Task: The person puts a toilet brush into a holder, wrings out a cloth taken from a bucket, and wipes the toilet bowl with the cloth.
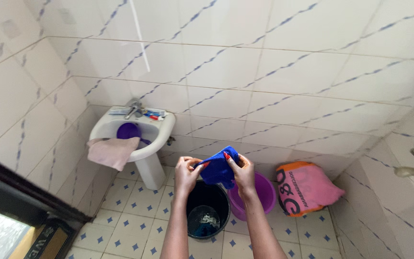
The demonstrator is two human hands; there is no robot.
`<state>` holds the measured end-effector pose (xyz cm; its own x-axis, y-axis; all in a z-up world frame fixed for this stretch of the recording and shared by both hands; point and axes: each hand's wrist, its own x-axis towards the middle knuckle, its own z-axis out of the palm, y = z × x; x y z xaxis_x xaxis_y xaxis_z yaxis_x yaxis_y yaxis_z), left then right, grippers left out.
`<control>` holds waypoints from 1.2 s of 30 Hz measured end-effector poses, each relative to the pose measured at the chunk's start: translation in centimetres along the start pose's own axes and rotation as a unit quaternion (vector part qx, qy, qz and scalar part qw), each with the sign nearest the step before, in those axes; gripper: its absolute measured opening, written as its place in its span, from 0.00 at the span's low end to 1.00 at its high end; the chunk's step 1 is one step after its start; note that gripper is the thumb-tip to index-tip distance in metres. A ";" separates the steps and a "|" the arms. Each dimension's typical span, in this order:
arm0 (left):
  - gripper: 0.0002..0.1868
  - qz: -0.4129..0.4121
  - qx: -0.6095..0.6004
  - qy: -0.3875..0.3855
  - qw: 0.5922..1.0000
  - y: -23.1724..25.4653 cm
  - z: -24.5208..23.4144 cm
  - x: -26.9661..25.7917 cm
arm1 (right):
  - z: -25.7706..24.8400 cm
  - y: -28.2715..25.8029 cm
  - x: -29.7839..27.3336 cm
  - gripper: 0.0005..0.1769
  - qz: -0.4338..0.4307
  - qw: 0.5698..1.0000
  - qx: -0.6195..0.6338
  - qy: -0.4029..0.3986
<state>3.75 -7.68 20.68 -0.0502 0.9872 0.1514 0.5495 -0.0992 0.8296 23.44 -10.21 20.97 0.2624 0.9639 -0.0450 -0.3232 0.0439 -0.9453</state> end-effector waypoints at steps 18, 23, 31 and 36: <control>0.17 -0.008 -0.077 -0.009 0.997 10.2 8.5 -0.4 | -13.6 0.0 1.6 0.22 0.073 0.994 -0.039 -0.066; 0.15 0.097 0.035 -0.025 0.994 12.1 11.0 -1.6 | -15.8 -1.7 -0.5 0.16 0.059 0.998 -0.034 -0.015; 0.16 0.041 0.027 -0.159 0.986 10.3 16.8 -0.6 | -19.1 -4.5 -2.2 0.16 0.048 0.985 -0.140 0.087; 0.23 -0.130 -0.363 -0.418 0.823 6.9 20.5 1.0 | -21.2 -6.0 -3.2 0.14 0.006 0.973 -0.081 0.216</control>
<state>24.60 -4.77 15.49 0.6699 0.6982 -0.2526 -0.0473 0.3797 0.9239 43.77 -19.08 19.92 0.6278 0.7626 -0.1556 -0.1908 -0.0431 -0.9807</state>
